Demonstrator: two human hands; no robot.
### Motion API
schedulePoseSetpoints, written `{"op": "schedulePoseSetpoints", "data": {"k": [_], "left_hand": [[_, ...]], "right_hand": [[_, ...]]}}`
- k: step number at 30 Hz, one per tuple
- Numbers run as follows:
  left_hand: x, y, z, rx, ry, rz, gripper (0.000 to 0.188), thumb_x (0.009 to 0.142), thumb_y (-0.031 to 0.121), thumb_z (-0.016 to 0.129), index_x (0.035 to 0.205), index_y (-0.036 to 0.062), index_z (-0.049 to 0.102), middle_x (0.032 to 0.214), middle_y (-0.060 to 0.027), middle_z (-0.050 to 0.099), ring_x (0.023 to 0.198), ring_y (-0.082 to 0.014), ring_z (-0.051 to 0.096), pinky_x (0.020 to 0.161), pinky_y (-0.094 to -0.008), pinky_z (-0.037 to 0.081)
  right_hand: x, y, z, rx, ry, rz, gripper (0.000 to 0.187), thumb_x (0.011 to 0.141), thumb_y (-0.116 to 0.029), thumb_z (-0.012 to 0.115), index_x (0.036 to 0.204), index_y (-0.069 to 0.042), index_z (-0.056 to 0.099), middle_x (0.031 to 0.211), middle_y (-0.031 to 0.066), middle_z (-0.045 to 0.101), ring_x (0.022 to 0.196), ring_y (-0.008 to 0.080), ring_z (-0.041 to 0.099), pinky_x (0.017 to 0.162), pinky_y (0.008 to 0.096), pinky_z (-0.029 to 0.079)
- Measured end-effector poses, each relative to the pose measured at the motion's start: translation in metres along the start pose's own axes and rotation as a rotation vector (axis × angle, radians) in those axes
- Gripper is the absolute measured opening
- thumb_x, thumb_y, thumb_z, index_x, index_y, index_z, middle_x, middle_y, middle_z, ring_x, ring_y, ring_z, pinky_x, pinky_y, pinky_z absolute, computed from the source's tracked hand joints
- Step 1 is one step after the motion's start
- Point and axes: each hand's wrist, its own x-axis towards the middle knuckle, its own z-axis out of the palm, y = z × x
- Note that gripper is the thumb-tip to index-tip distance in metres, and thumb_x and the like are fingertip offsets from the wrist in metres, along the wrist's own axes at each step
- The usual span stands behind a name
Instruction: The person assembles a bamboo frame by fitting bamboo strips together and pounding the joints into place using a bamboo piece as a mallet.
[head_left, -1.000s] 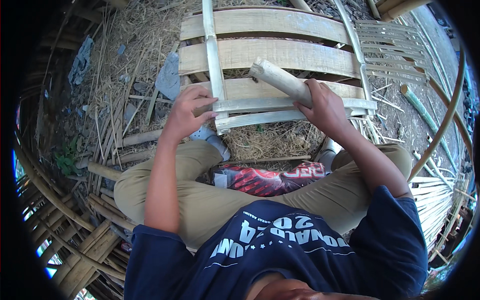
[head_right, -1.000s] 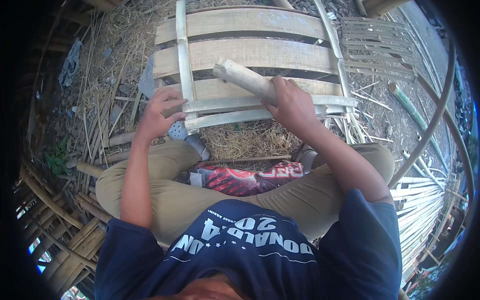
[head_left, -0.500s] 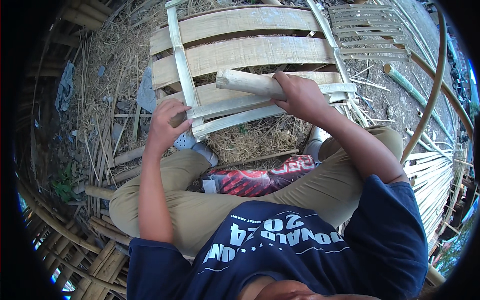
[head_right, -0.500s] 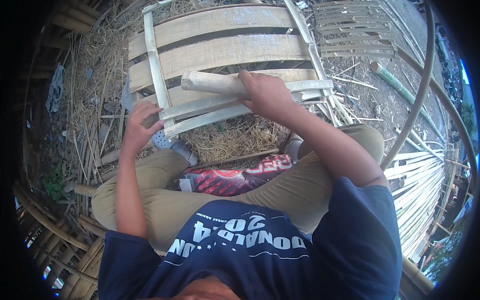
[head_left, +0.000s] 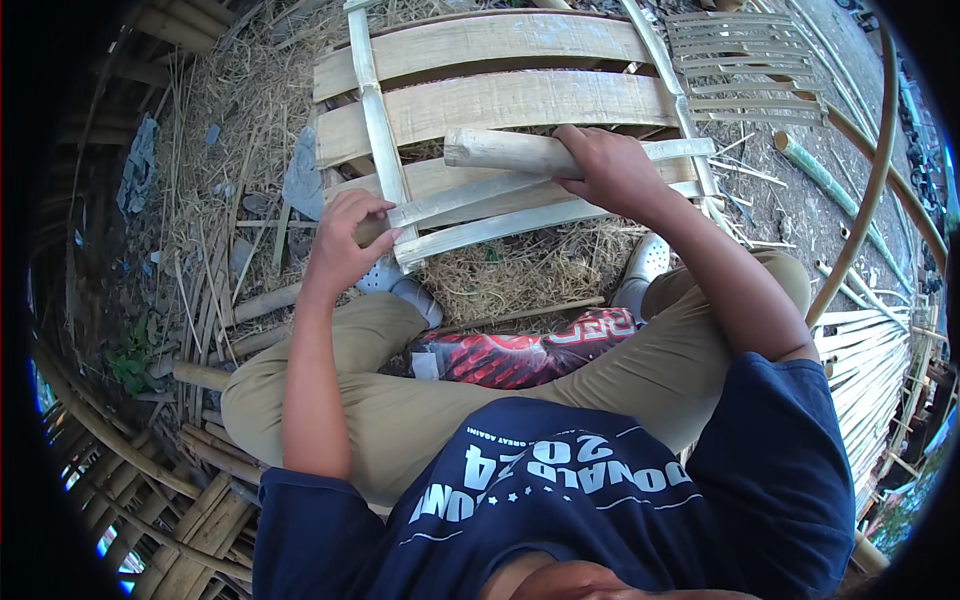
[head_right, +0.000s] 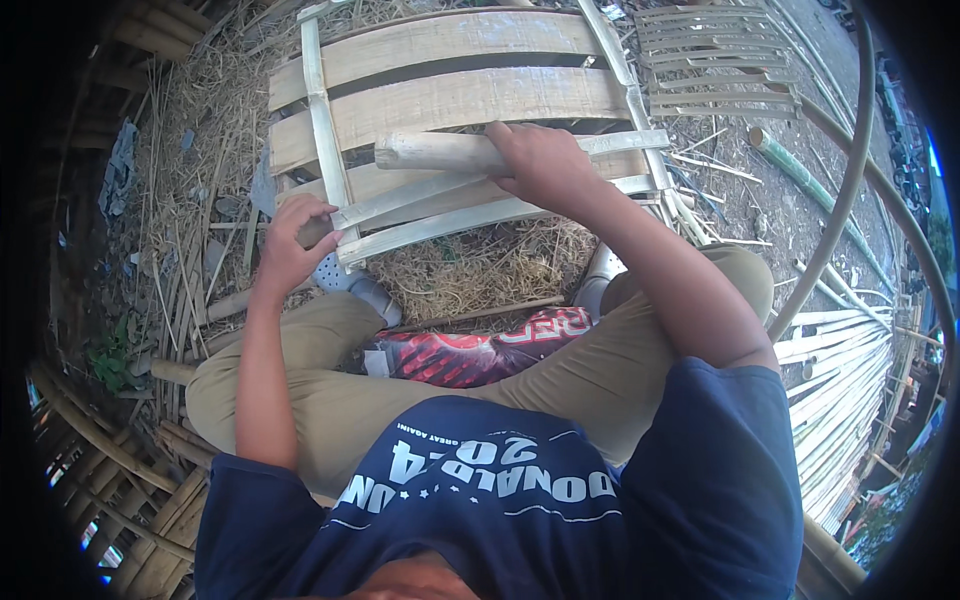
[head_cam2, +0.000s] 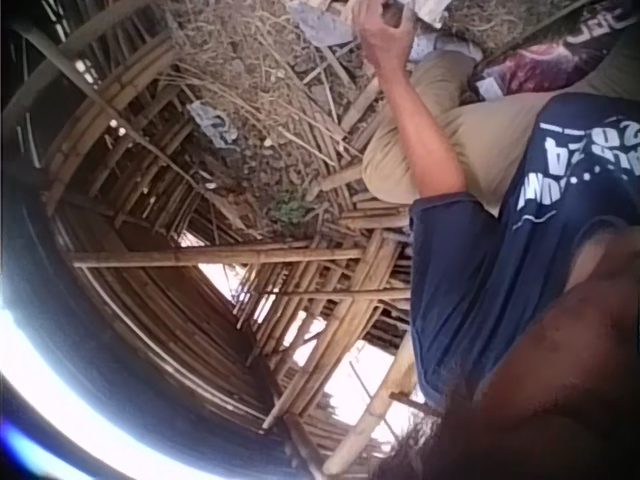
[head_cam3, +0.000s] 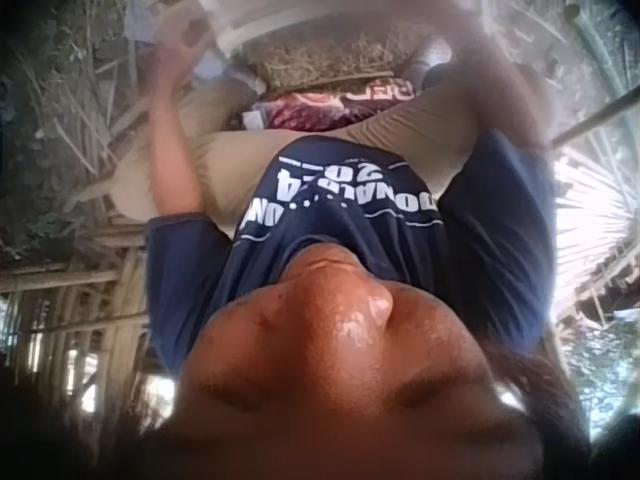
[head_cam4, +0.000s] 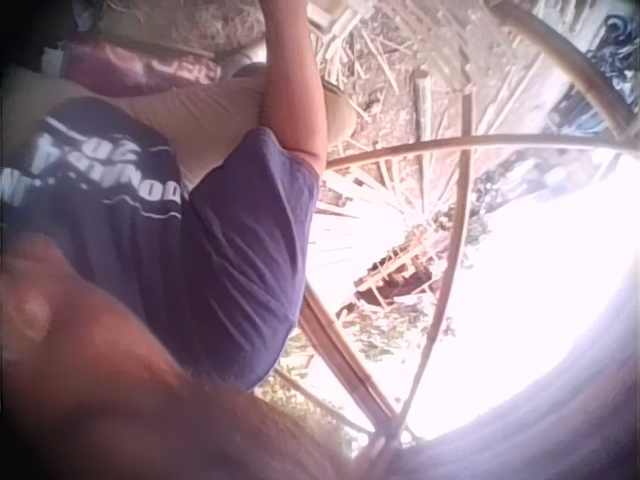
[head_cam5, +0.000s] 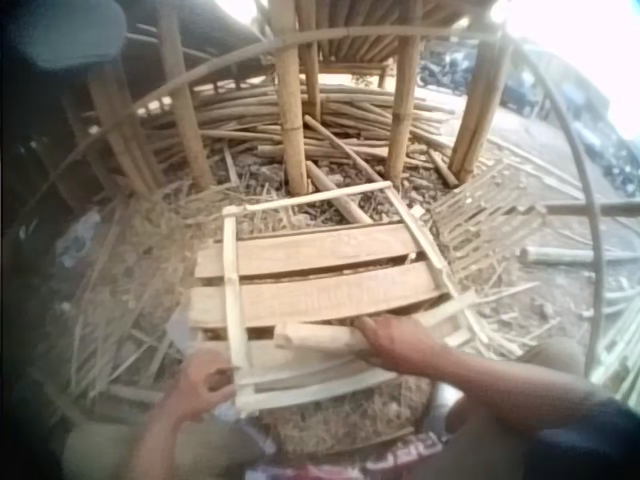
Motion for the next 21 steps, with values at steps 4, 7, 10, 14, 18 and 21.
{"op": "schedulePoseSetpoints", "data": {"k": [4, 7, 10, 14, 18, 21], "left_hand": [[-0.003, -0.008, 0.003, 0.024, 0.038, 0.022, 0.032, 0.076, 0.012, 0.086, 0.105, 0.0044, 0.074, 0.099, -0.0102, 0.070, 0.105, -0.0313, 0.065, 0.099, -0.0421, 0.050], [-0.007, -0.013, 0.005, 0.102, 0.072, 0.046, 0.032, 0.076, 0.016, 0.088, 0.104, 0.0087, 0.075, 0.111, -0.0092, 0.070, 0.118, -0.0321, 0.064, 0.106, -0.0442, 0.048], [-0.009, -0.018, 0.005, 0.140, 0.099, 0.074, 0.032, 0.076, 0.022, 0.088, 0.104, 0.0110, 0.076, 0.117, -0.0074, 0.069, 0.123, -0.0313, 0.062, 0.110, -0.0481, 0.045], [-0.008, -0.022, 0.006, 0.135, 0.081, 0.081, 0.033, 0.078, 0.026, 0.088, 0.105, 0.0127, 0.075, 0.128, -0.0068, 0.068, 0.132, -0.0312, 0.058, 0.115, -0.0500, 0.040], [-0.009, -0.025, 0.010, 0.077, 0.087, 0.056, 0.030, 0.081, 0.026, 0.087, 0.105, 0.0133, 0.074, 0.139, -0.0073, 0.066, 0.139, -0.0318, 0.054, 0.118, -0.0494, 0.038], [-0.008, -0.025, 0.011, 0.046, 0.067, 0.030, 0.029, 0.081, 0.026, 0.086, 0.105, 0.0140, 0.074, 0.141, -0.0064, 0.065, 0.144, -0.0314, 0.051, 0.123, -0.0523, 0.034]], "right_hand": [[0.001, -0.003, -0.003, -0.013, -0.020, 0.013, 0.048, 0.087, -0.028, 0.082, 0.123, -0.009, 0.057, 0.102, 0.0164, 0.073, 0.096, 0.0389, 0.072, 0.080, 0.0507, 0.056], [0.002, -0.003, -0.002, -0.035, -0.026, 0.009, 0.047, 0.087, -0.028, 0.082, 0.122, -0.010, 0.057, 0.103, 0.0156, 0.073, 0.096, 0.0386, 0.072, 0.080, 0.0506, 0.056], [0.001, -0.003, -0.001, -0.025, -0.001, -0.018, 0.047, 0.087, -0.027, 0.082, 0.123, -0.010, 0.057, 0.103, 0.0146, 0.073, 0.096, 0.0385, 0.072, 0.080, 0.0503, 0.056], [0.002, -0.007, -0.006, -0.026, -0.001, -0.026, 0.049, 0.087, -0.026, 0.082, 0.125, -0.009, 0.056, 0.103, 0.0149, 0.073, 0.097, 0.0374, 0.072, 0.081, 0.0495, 0.057], [0.005, -0.007, -0.006, -0.036, 0.001, -0.037, 0.050, 0.087, -0.025, 0.081, 0.127, -0.009, 0.055, 0.104, 0.0148, 0.073, 0.098, 0.0359, 0.072, 0.081, 0.0485, 0.057], [0.006, 0.000, -0.002, -0.030, 0.019, -0.058, 0.050, 0.086, -0.026, 0.084, 0.124, -0.009, 0.056, 0.103, 0.0140, 0.072, 0.095, 0.0376, 0.072, 0.077, 0.0499, 0.056]]}}
